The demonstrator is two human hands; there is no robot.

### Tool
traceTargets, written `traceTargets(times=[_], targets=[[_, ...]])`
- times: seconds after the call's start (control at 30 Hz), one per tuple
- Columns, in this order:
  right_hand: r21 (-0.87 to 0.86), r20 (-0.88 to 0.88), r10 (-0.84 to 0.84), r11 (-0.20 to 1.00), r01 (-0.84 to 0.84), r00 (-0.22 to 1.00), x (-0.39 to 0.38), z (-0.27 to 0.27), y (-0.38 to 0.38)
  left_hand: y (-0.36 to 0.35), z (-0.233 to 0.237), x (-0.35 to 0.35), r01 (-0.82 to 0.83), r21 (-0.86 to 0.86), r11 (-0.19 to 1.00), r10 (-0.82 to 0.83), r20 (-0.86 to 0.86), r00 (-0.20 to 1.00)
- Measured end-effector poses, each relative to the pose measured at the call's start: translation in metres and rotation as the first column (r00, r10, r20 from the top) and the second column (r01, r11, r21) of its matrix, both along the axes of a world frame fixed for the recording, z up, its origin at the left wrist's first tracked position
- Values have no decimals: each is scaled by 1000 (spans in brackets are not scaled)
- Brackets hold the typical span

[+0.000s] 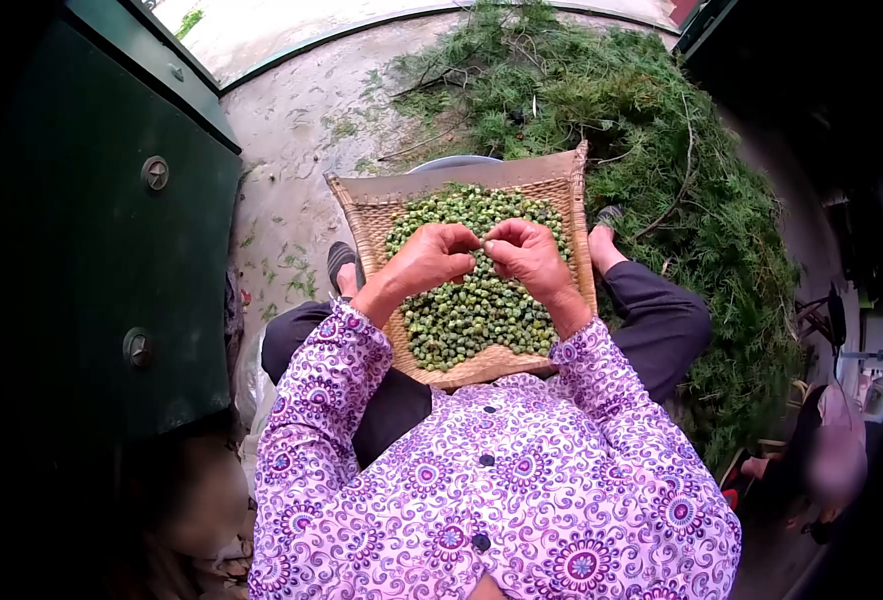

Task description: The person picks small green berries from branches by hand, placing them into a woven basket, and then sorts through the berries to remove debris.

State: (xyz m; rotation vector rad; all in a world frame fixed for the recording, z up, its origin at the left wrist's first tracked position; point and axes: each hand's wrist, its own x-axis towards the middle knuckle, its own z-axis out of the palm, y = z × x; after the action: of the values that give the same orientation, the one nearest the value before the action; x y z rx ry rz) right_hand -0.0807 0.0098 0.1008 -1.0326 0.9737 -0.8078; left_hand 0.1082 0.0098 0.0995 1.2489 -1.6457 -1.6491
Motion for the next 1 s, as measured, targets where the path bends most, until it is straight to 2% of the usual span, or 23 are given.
traceTargets(times=[0.03, 0.13, 0.17, 0.2, 0.23, 0.27, 0.3, 0.37, 0.4, 0.43, 0.5, 0.57, 0.63, 0.7, 0.77, 0.8, 0.9, 1.0], targets=[[-14, -18, -14, 1000, 13, 1000, -8, 3, 0, 2, 9, -2, 44, 55, 998, -42, -31, 999], [-108, -104, -157, 983, 146, 982, -42, 14, -4, 2, 13, -3, 278, 135, 951, -296, 143, 944], [-167, -102, -245, 960, 227, 964, -63, 5, -10, 3, 10, -2, 278, 135, 951, -296, 142, 944], [-284, -152, -397, 895, 345, 905, -81, 7, -14, 6, 5, 0, 376, 73, 924, -383, 121, 916], [-402, -188, -553, 797, 451, 811, -107, -5, -24, 8, 2, 2, 469, 9, 883, -467, 106, 878], [-657, -422, -716, 664, 356, 556, -147, -28, -37, 7, 8, 5, 550, 29, 835, -547, 153, 823], [-803, -546, -792, 588, 100, 273, -159, -18, -33, 7, 12, 7, 551, 30, 834, -549, 151, 822], [-793, -591, -762, 610, -13, 265, -167, -24, -32, 6, 16, 11, 504, -56, 862, -469, 288, 835], [-687, -650, -645, 725, 53, 402, -152, -25, -27, 2, 14, 15, 421, -93, 902, -388, 251, 887], [-557, -669, -515, 825, 97, 536, -126, -25, -18, -2, 25, 18, 297, -44, 954, -281, 217, 935], [-454, -748, -282, 878, -153, 601, -87, -49, -2, -10, 23, 22, 66, -42, 997, -58, 158, 986], [-423, -788, -204, 865, -269, 582, -68, -96, 7, -13, 23, 30, -97, -50, 994, 99, 37, 994], [-357, -840, -154, 879, -317, 520, -50, -107, 11, -13, 30, 34, -174, -42, 984, 174, 5, 985], [-387, -849, -179, 851, -356, 497, -43, -116, 13, -14, 28, 36, -189, -65, 980, 192, 43, 981], [-316, -925, -184, 858, -404, 333, -37, -117, 13, -15, 27, 37, -187, -84, 979, 192, 51, 980], [-284, -939, -159, 858, -428, 304, -36, -118, 11, -15, 28, 37, -184, -101, 978, 190, 60, 980], [-310, -933, -171, 829, -465, 317, -37, -117, 16, -14, 36, 38, -182, -89, 979, 189, 83, 978], [-324, -925, -178, 831, -452, 336, -38, -119, 18, -13, 24, 36, -200, -108, 974, 208, 70, 976]])
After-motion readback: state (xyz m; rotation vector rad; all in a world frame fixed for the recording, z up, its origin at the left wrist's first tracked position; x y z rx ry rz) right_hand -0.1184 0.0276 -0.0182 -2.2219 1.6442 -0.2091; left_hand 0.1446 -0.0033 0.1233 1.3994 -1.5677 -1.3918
